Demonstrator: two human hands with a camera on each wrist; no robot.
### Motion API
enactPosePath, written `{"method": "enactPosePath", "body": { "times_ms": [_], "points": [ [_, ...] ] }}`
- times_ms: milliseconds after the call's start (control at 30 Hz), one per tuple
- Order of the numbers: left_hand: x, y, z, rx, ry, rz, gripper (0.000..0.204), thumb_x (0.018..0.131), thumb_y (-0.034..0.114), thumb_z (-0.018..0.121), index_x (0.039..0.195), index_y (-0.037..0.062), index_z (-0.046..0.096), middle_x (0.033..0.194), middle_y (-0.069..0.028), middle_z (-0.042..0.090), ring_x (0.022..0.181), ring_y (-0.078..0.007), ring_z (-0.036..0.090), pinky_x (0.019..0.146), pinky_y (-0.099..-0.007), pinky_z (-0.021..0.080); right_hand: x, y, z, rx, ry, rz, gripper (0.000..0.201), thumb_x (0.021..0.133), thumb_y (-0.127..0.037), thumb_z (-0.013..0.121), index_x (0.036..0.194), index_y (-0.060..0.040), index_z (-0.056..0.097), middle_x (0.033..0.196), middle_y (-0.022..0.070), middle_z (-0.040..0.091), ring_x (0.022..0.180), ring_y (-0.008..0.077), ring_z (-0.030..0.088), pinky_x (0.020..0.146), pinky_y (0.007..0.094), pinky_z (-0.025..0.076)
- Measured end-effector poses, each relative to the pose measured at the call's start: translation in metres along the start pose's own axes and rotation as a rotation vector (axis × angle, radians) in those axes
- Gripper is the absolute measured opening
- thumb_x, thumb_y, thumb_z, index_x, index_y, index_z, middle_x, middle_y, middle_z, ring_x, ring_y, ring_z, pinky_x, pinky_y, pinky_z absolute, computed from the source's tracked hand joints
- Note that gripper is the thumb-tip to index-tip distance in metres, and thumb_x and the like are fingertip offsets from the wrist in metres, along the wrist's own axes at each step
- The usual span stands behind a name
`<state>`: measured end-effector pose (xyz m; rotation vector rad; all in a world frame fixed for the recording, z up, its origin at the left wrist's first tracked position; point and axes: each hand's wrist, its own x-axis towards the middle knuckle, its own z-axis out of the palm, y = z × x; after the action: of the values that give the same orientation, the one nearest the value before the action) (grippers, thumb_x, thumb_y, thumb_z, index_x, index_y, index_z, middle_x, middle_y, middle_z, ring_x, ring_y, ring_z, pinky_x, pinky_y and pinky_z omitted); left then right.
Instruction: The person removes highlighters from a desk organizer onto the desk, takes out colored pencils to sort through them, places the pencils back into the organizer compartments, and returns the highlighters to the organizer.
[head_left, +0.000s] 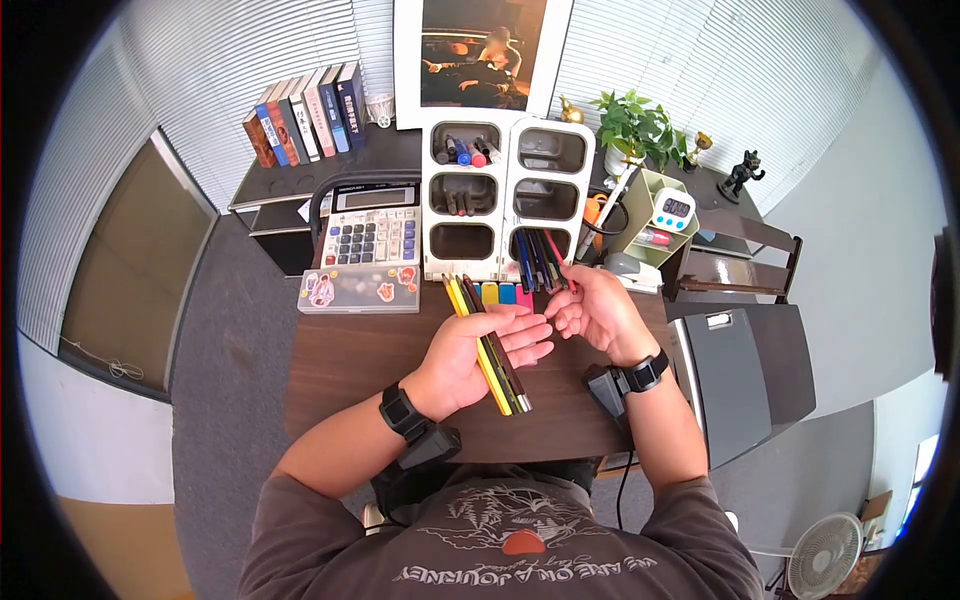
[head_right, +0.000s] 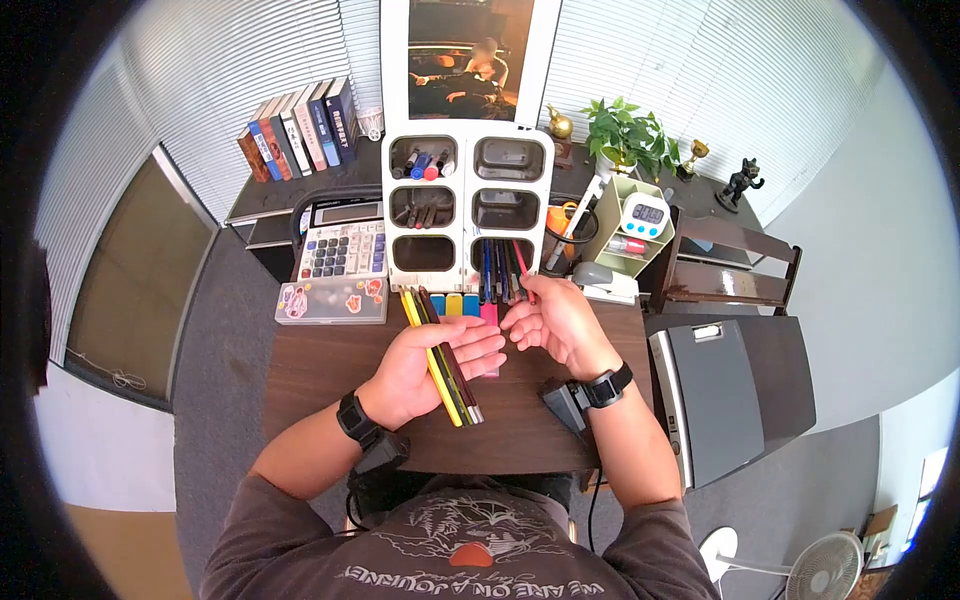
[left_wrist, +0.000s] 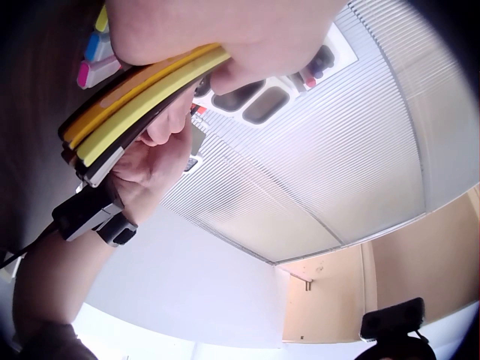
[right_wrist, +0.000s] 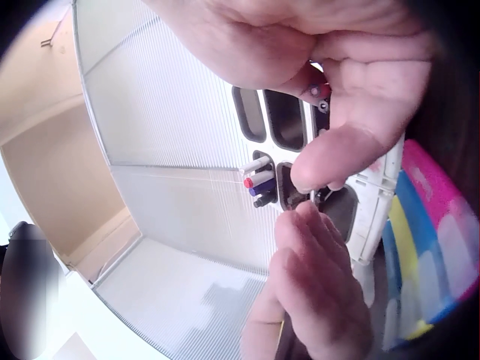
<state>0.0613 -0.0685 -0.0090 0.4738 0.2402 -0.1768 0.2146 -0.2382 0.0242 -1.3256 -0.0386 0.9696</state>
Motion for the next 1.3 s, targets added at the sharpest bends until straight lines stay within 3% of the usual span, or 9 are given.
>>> {"method": "enactPosePath", "body": {
  "times_ms": [333, 533, 633, 733, 900, 1100, 1300],
  "points": [
    [0.000, 0.000, 0.000, -0.010, -0.001, 0.009, 0.041, 0.097, 0.013, 0.058, 0.131, -0.0091, 0.053, 0.139, -0.0267, 0.055, 0.131, -0.0423, 0.054, 0.115, -0.0559, 0.043, 0.004, 0.004, -0.007, 0.069, -0.096, 0.028, 0.047, 0.105, -0.042, 0.040, 0.105, 0.0018, 0.057, 0.077, 0.0190, 0.072, 0.056, 0.0210, 0.067, 0.051, 0.0310, 0.058],
    [0.000, 0.002, 0.000, -0.043, -0.012, 0.003, 0.039, 0.098, 0.011, 0.055, 0.131, -0.0098, 0.053, 0.142, -0.0262, 0.054, 0.134, -0.0402, 0.052, 0.118, -0.0542, 0.040, -0.028, 0.034, -0.015, 0.047, -0.052, 0.009, 0.057, 0.104, -0.052, 0.035, 0.100, 0.0001, 0.059, 0.076, 0.0191, 0.071, 0.052, 0.0220, 0.065, 0.044, 0.0291, 0.051],
    [0.003, -0.001, -0.004, -0.061, -0.055, 0.040, 0.040, 0.098, 0.010, 0.054, 0.132, -0.0098, 0.052, 0.145, -0.0252, 0.052, 0.137, -0.0397, 0.050, 0.120, -0.0537, 0.038, -0.056, 0.050, 0.000, -0.106, -0.056, 0.079, 0.056, 0.103, -0.051, 0.040, 0.093, -0.0003, 0.062, 0.074, 0.0197, 0.071, 0.047, 0.0220, 0.063, 0.041, 0.0282, 0.048],
    [0.004, -0.004, -0.006, -0.070, -0.069, 0.070, 0.041, 0.097, 0.009, 0.053, 0.133, -0.0098, 0.050, 0.147, -0.0246, 0.050, 0.138, -0.0402, 0.049, 0.120, -0.0541, 0.037, -0.075, 0.057, 0.016, -0.234, -0.165, 0.100, 0.051, 0.100, -0.048, 0.054, 0.099, 0.0017, 0.062, 0.080, 0.0218, 0.073, 0.054, 0.0220, 0.068, 0.044, 0.0279, 0.052],
    [0.006, -0.004, -0.010, -0.059, -0.084, 0.029, 0.041, 0.098, 0.011, 0.052, 0.132, -0.0107, 0.049, 0.145, -0.0294, 0.049, 0.138, -0.0405, 0.049, 0.120, -0.0536, 0.037, -0.080, 0.066, 0.037, -0.137, -0.289, 0.120, 0.038, 0.098, -0.035, 0.068, 0.105, 0.0021, 0.061, 0.088, 0.0202, 0.074, 0.056, 0.0180, 0.069, 0.046, 0.0253, 0.054],
    [-0.002, 0.006, 0.007, 0.011, 0.052, -0.045, 0.039, 0.098, 0.012, 0.053, 0.129, -0.0104, 0.052, 0.137, -0.0302, 0.056, 0.131, -0.0411, 0.056, 0.116, -0.0532, 0.043, -0.074, 0.069, 0.049, -0.179, -0.365, 0.107, 0.034, 0.098, -0.031, 0.069, 0.107, 0.0006, 0.060, 0.084, 0.0174, 0.073, 0.057, 0.0163, 0.069, 0.047, 0.0248, 0.055],
    [0.000, 0.010, 0.000, 0.048, 0.047, -0.030, 0.039, 0.100, 0.016, 0.057, 0.127, -0.0114, 0.053, 0.130, -0.0285, 0.062, 0.123, -0.0390, 0.062, 0.109, -0.0492, 0.050, -0.074, 0.066, 0.061, -0.140, -0.352, 0.108, 0.028, 0.102, -0.026, 0.061, 0.112, 0.0005, 0.058, 0.086, 0.0185, 0.073, 0.059, 0.0185, 0.070, 0.048, 0.0263, 0.055]
  ]
}}
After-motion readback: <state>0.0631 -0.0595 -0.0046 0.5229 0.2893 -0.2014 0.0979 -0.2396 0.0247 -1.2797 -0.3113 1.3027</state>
